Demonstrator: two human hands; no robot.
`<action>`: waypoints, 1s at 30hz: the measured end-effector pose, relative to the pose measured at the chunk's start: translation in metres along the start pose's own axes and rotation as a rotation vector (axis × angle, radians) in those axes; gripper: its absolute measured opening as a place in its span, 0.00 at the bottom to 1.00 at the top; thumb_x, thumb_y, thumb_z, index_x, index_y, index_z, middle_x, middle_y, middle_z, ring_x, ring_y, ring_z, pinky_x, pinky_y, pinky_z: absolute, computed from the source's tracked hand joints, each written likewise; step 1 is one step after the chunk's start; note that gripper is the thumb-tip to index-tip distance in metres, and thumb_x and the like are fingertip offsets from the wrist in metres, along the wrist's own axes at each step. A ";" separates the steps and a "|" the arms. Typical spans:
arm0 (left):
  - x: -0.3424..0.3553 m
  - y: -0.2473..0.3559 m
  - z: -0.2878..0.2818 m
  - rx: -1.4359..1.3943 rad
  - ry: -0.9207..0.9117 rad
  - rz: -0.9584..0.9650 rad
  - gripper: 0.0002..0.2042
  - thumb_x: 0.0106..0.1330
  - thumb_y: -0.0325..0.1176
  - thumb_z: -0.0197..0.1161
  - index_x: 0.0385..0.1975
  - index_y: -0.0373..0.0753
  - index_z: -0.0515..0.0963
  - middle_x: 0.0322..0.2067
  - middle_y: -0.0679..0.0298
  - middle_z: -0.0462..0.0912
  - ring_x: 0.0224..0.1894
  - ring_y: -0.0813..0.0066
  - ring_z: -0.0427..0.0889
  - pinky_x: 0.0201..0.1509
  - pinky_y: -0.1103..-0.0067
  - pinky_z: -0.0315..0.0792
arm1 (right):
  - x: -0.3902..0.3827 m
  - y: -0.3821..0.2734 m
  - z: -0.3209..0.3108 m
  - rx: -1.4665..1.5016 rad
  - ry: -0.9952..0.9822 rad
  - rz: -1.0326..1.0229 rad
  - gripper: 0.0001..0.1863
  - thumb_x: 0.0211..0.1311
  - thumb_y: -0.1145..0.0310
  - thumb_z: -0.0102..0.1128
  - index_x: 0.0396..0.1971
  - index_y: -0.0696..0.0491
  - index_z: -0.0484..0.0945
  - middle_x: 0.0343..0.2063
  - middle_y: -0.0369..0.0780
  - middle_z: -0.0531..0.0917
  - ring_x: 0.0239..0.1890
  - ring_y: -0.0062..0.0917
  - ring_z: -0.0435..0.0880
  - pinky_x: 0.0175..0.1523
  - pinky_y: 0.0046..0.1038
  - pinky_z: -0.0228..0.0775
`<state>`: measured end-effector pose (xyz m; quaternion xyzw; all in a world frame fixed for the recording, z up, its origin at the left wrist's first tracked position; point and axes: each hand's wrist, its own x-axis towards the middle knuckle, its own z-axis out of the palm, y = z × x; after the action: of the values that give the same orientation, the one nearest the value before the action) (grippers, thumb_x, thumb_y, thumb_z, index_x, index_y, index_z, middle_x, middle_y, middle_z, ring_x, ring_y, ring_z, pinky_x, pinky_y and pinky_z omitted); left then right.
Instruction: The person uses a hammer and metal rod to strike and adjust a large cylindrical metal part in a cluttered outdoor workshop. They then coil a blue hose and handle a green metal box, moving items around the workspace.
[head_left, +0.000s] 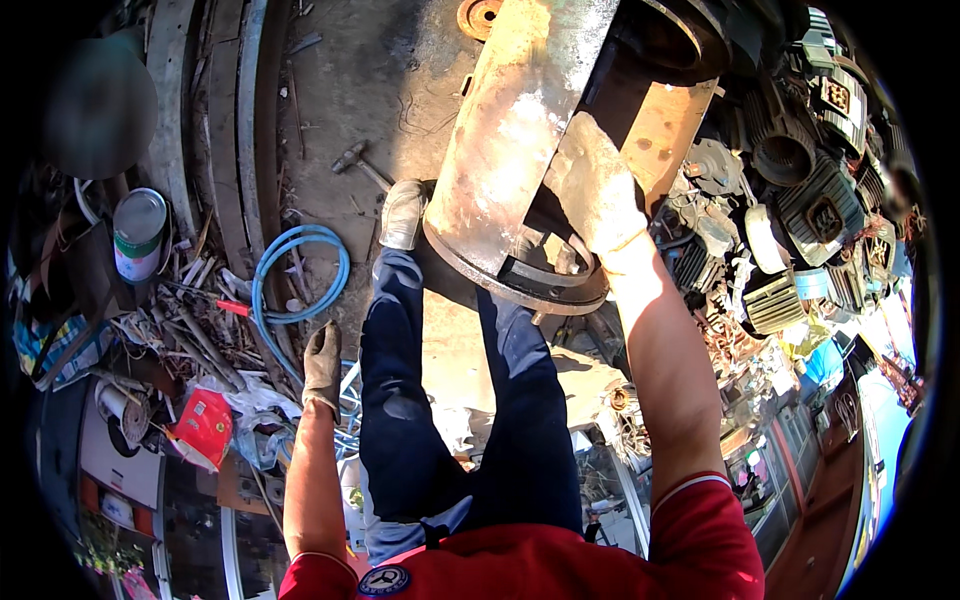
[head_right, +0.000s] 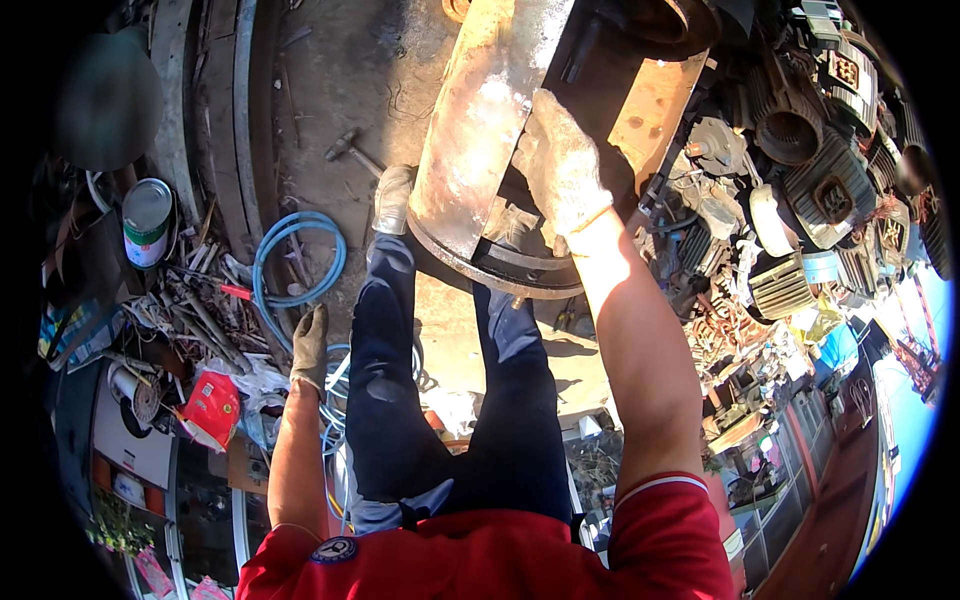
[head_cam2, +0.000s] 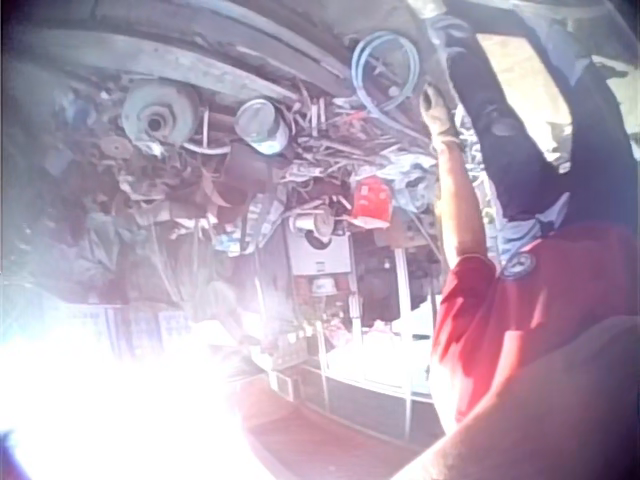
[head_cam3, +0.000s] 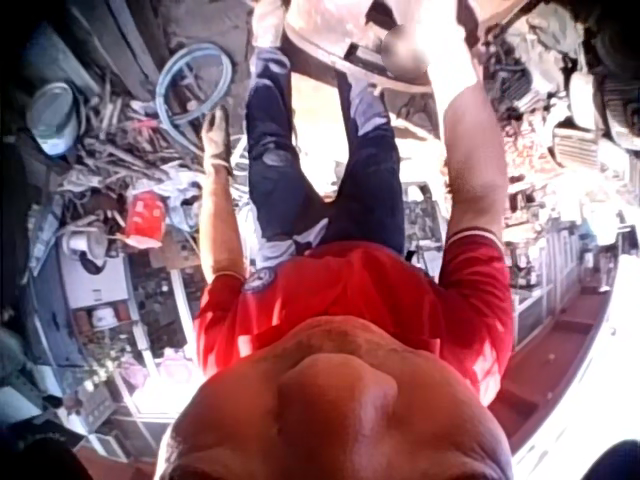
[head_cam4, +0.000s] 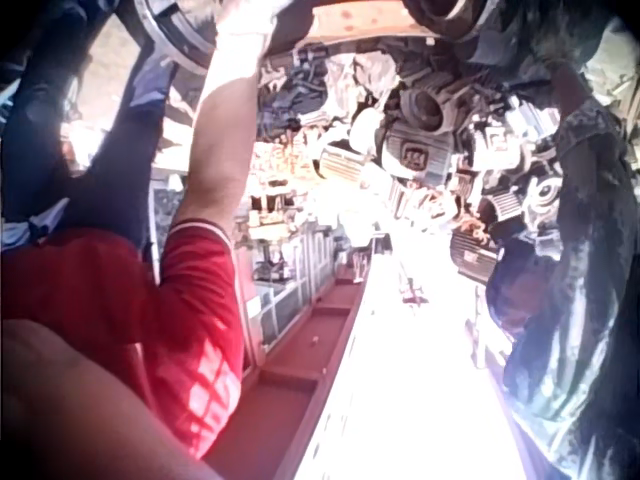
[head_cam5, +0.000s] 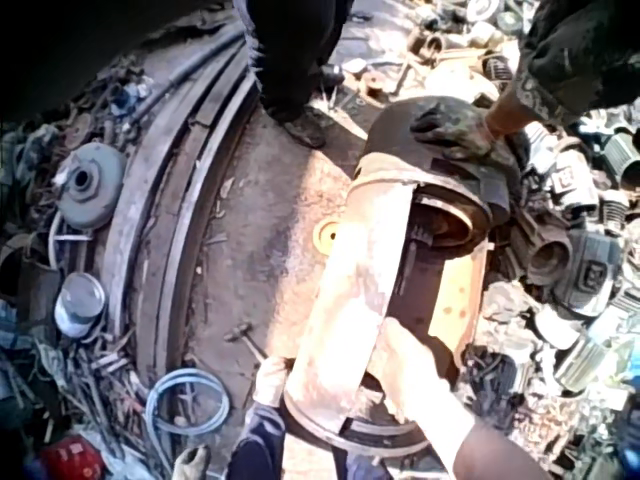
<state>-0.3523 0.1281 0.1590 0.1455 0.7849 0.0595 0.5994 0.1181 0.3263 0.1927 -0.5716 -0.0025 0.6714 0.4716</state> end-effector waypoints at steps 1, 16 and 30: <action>0.000 -0.003 0.004 -0.042 -0.019 -0.016 0.17 0.77 0.39 0.63 0.54 0.31 0.81 0.47 0.64 0.86 0.49 0.78 0.82 0.56 0.80 0.74 | -0.009 0.007 -0.004 0.010 0.035 0.042 0.31 0.79 0.48 0.49 0.68 0.57 0.69 0.64 0.43 0.78 0.65 0.33 0.77 0.72 0.39 0.64; -0.015 0.023 0.042 0.103 -0.046 0.038 0.21 0.76 0.42 0.64 0.57 0.31 0.80 0.47 0.67 0.85 0.50 0.78 0.79 0.58 0.79 0.71 | -0.053 -0.031 -0.040 0.007 0.085 -0.461 0.27 0.76 0.52 0.57 0.64 0.57 0.75 0.62 0.51 0.77 0.63 0.41 0.79 0.70 0.45 0.69; -0.134 -0.051 0.160 0.017 0.075 0.347 0.20 0.79 0.35 0.58 0.66 0.32 0.73 0.61 0.58 0.79 0.61 0.71 0.78 0.67 0.75 0.70 | -0.315 0.107 -0.159 -1.199 -0.457 -0.103 0.17 0.68 0.60 0.59 0.49 0.54 0.78 0.40 0.49 0.85 0.45 0.49 0.86 0.58 0.48 0.75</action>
<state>-0.1755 0.0266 0.2249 0.2816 0.7703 0.1610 0.5490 0.1416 -0.0191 0.3206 -0.5775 -0.5054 0.6349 0.0894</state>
